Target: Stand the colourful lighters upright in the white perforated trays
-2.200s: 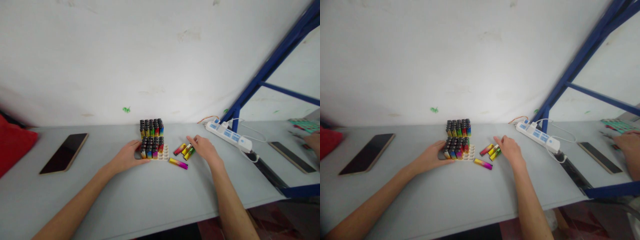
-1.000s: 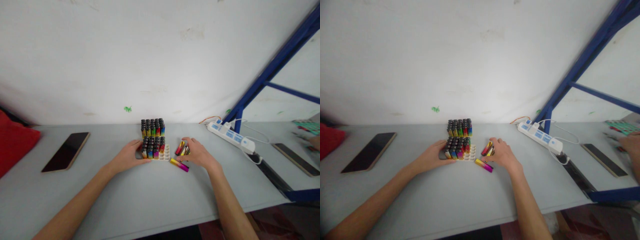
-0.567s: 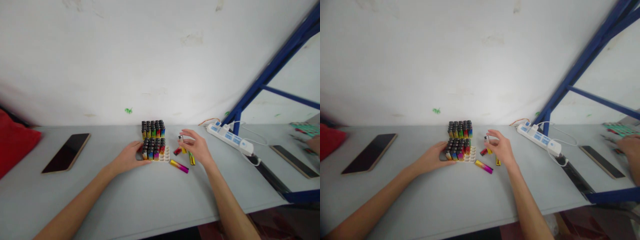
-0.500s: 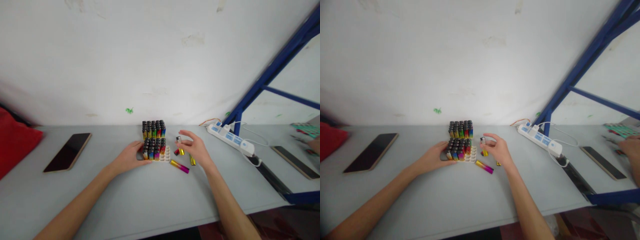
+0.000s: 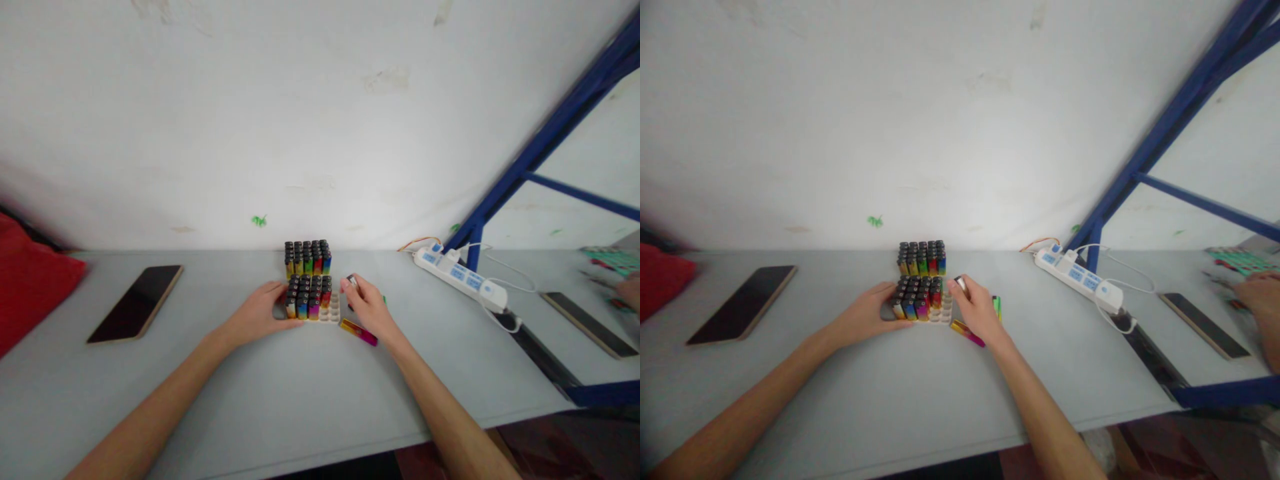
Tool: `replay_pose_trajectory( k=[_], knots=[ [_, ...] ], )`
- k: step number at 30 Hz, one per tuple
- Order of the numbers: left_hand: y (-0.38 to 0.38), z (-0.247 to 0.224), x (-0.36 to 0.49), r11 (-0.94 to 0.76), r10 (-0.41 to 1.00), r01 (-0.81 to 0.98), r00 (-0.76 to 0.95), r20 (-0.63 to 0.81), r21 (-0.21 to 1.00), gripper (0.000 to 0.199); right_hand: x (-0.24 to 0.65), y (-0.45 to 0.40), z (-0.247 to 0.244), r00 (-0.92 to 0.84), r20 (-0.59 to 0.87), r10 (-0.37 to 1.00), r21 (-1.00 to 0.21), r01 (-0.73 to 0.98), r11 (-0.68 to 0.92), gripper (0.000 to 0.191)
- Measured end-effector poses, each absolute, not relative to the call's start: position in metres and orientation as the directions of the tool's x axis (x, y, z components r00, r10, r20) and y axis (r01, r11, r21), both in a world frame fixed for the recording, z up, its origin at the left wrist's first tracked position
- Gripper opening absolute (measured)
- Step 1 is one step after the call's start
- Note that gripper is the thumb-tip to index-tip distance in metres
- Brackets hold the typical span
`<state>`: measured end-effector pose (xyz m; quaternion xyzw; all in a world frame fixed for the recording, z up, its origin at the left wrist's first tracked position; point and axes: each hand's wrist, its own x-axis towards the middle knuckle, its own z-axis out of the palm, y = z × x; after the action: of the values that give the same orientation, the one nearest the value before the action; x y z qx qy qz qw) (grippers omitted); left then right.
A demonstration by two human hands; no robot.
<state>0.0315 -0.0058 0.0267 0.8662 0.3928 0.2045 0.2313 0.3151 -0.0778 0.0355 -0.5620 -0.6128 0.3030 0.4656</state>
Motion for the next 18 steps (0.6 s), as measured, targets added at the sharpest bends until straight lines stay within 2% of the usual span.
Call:
replay_pose_trajectory(
  k=[4, 7, 11, 18],
  knots=[
    [-0.0046, 0.0245, 0.0309, -0.585, 0.777, 0.590, 0.605, 0.176, 0.556, 0.054, 0.3107, -0.0794, 0.0345, 0.169, 0.220, 0.961, -0.892, 0.433, 0.128, 0.063],
    [-0.0047, 0.0246, 0.0304, -0.585, 0.777, 0.589, 0.605, 0.176, 0.557, 0.054, 0.3080, -0.0798, 0.0332, 0.209, 0.226, 0.951, -0.888, 0.446, 0.113, 0.057],
    [-0.0057, 0.0263, 0.0305, -0.577, 0.781, 0.600, 0.603, 0.161, 0.553, 0.055, 0.3070, -0.0800, 0.0340, 0.220, 0.251, 0.943, -0.887, 0.443, 0.133, 0.049],
    [-0.0044, 0.0244, 0.0309, -0.602, 0.767, 0.582, 0.612, 0.193, 0.547, 0.052, 0.3061, -0.0822, 0.0426, 0.185, 0.278, 0.943, -0.843, 0.517, 0.147, 0.055]
  ],
)
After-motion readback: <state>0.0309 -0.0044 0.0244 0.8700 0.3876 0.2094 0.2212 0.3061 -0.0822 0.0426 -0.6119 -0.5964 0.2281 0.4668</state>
